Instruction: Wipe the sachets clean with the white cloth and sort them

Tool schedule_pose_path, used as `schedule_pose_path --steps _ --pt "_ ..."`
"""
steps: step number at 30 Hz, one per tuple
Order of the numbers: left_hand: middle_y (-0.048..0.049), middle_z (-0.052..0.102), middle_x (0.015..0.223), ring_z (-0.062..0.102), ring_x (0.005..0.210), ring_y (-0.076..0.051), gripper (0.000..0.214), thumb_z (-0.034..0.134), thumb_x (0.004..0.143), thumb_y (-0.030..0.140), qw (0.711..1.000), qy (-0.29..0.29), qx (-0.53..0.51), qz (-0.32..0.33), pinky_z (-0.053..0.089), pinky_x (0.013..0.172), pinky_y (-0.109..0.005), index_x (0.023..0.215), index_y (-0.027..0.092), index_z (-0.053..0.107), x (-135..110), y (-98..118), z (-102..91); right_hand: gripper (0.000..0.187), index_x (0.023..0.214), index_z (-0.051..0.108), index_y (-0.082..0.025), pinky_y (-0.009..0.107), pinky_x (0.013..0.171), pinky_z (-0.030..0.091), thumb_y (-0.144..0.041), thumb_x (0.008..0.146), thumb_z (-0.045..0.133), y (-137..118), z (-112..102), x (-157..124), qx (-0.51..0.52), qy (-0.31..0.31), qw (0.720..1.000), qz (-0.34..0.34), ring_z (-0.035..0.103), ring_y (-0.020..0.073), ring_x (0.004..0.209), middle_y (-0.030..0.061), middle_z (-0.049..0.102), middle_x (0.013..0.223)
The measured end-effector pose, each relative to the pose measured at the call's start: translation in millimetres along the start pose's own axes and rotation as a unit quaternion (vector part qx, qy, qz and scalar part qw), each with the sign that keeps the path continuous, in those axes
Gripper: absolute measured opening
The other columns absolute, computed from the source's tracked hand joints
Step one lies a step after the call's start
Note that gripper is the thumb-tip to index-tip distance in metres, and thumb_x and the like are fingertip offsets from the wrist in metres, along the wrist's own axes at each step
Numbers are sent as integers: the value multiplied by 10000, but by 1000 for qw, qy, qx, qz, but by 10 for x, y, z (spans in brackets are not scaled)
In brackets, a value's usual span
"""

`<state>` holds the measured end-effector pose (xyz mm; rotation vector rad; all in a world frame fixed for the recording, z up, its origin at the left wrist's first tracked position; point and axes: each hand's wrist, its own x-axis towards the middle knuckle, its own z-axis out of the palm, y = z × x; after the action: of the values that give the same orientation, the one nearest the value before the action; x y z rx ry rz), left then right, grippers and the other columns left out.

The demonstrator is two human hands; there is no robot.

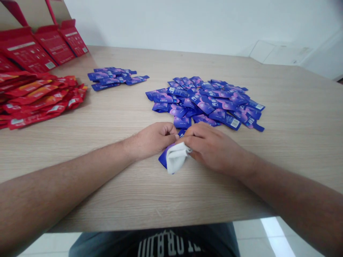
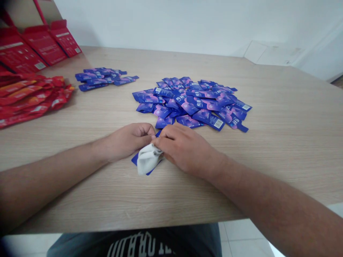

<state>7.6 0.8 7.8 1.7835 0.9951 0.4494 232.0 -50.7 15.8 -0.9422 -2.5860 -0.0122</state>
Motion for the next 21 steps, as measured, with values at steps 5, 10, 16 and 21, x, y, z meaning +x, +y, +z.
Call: schedule_pose_path --steps 5,10,16,21 --pt "30 565 667 457 572 -97 200 618 896 350 1000 2 -4 -5 342 526 -216 804 174 599 -2 11 0 155 1088 684 -160 419 890 490 -192 987 570 12 8 -1 -10 7 1000 27 583 266 999 113 646 1050" --pt "24 570 668 471 582 -103 187 620 891 340 1000 -3 6 -2 343 528 -221 815 170 612 -1 14 -7 176 1092 685 -169 412 888 484 -188 1008 532 -6 9 -4 -10 8 1000 -4 582 258 997 109 652 1065" --pt "26 574 667 467 573 -98 176 619 888 321 1000 1 -5 -12 348 530 -222 796 172 601 -6 32 -7 125 1068 670 -173 411 886 484 -201 980 587 17 0 1 -20 10 999 46 583 260 992 108 646 1045" --pt "20 583 672 480 583 -105 164 624 879 320 1000 3 -1 -4 350 528 -220 810 172 613 -14 26 2 171 1094 683 -193 399 889 479 -183 1004 538 -26 16 0 -8 -4 1000 -7 582 247 989 97 652 1062"
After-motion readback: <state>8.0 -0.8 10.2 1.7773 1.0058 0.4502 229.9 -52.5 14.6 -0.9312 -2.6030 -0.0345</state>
